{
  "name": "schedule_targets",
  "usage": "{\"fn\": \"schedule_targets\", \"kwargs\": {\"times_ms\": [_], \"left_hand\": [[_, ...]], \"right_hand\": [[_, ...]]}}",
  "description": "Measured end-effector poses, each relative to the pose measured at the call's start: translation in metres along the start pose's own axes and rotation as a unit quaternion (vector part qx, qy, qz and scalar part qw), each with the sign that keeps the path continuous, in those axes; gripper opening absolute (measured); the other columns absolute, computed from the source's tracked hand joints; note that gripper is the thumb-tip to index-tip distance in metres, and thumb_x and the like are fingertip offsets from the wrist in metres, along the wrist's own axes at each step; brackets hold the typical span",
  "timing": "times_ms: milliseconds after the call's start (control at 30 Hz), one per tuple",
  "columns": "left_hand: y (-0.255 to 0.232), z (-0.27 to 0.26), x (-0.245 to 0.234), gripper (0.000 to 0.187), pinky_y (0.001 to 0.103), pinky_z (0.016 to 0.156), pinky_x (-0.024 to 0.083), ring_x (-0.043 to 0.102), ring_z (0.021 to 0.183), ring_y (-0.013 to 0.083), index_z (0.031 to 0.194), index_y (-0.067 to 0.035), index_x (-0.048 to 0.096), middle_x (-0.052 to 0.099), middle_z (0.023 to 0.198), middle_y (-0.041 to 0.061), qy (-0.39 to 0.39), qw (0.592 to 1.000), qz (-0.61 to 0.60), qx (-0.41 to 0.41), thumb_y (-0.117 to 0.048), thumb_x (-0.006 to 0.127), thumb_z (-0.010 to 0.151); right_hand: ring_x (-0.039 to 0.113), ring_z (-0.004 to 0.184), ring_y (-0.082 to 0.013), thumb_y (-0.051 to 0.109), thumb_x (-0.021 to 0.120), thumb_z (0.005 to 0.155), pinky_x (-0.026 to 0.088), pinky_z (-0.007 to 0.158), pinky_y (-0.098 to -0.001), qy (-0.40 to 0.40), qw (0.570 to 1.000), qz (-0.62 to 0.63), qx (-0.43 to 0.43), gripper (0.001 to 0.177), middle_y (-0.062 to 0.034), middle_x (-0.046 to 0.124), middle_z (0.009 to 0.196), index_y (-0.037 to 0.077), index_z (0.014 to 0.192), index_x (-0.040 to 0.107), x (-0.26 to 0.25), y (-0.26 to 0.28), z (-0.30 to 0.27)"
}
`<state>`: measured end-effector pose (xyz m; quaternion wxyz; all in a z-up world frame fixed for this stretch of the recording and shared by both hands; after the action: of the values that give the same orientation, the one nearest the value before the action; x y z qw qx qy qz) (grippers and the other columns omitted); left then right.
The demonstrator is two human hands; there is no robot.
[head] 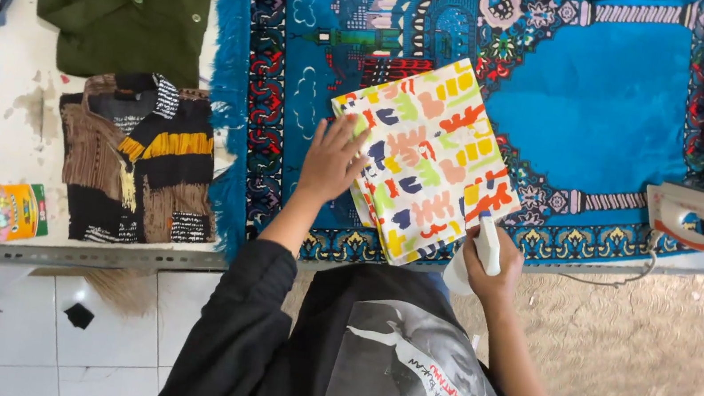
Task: The person irons a colorful patterned shirt on a blue patterned mat, sprays it with water, and smooths it with hands. They then retrieve a blue and white floral shirt from a basket, lay it on the mat, spray it, and iron it. The first shirt is placed on a nearby shelf after ironing.
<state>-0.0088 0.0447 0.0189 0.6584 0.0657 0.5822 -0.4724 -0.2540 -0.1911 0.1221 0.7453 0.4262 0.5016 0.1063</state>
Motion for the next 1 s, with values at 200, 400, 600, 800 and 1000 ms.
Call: {"fn": "schedule_targets", "kwargs": {"times_ms": [200, 400, 600, 800, 1000], "left_hand": [[0.053, -0.003, 0.034, 0.043, 0.057, 0.122, 0.013, 0.028, 0.151, 0.0369, 0.143, -0.026, 0.063, 0.042, 0.159, 0.012, 0.049, 0.973, -0.092, -0.205, -0.043, 0.036, 0.114], [0.041, -0.02, 0.025, 0.05, 0.056, 0.124, 0.012, 0.026, 0.153, 0.0389, 0.158, -0.013, 0.042, 0.031, 0.164, 0.02, 0.048, 0.966, -0.143, -0.211, -0.037, 0.04, 0.114], [-0.022, -0.079, 0.012, 0.053, 0.051, 0.124, 0.016, 0.031, 0.149, 0.0368, 0.157, -0.005, 0.039, 0.028, 0.165, 0.02, 0.003, 0.979, -0.136, -0.149, -0.031, 0.044, 0.111], [-0.069, -0.129, 0.027, 0.055, 0.053, 0.125, 0.014, 0.028, 0.153, 0.0308, 0.157, -0.017, 0.043, 0.03, 0.167, 0.014, 0.093, 0.991, -0.069, 0.065, -0.038, 0.045, 0.106], [-0.079, -0.135, 0.051, 0.048, 0.051, 0.126, 0.018, 0.033, 0.152, 0.0262, 0.145, -0.02, 0.057, 0.044, 0.161, 0.007, 0.157, 0.969, -0.082, 0.172, -0.043, 0.049, 0.104]], "right_hand": [[0.072, 0.083, -0.0338, 0.007, 0.073, 0.083, 0.055, 0.082, -0.0407, 0.04, 0.998, -0.019, 0.048, 0.011, -0.0067, 0.076, 0.081, 0.015, 0.089, 0.074, -0.018, 0.008, -0.036], [0.075, 0.085, -0.0321, 0.013, 0.078, 0.077, 0.056, 0.083, -0.0422, 0.107, 0.99, -0.02, 0.086, 0.014, -0.0062, 0.078, 0.085, 0.016, 0.09, 0.075, -0.024, 0.0, -0.085], [0.07, 0.086, -0.0454, 0.01, 0.075, 0.082, 0.054, 0.078, -0.0502, 0.038, 0.985, -0.054, 0.159, 0.011, -0.0206, 0.074, 0.085, 0.006, 0.091, 0.07, -0.045, -0.009, -0.103], [0.072, 0.084, -0.0343, 0.013, 0.073, 0.085, 0.055, 0.081, -0.0413, 0.009, 0.981, -0.096, 0.168, 0.007, -0.0073, 0.076, 0.084, 0.014, 0.091, 0.071, -0.059, -0.012, -0.086], [0.072, 0.084, -0.0327, 0.013, 0.075, 0.085, 0.055, 0.081, -0.0401, -0.013, 0.996, -0.045, 0.073, 0.011, -0.0049, 0.076, 0.086, 0.017, 0.095, 0.074, -0.038, -0.007, -0.044]]}}
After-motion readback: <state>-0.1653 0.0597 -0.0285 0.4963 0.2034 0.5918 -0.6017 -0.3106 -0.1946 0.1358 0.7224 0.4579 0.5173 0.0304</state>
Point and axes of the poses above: each hand's wrist, its own z-axis towards the middle knuckle, its own x-axis out of the palm, y = z × x, the point moved 2 cm from there along z, towards the middle knuckle
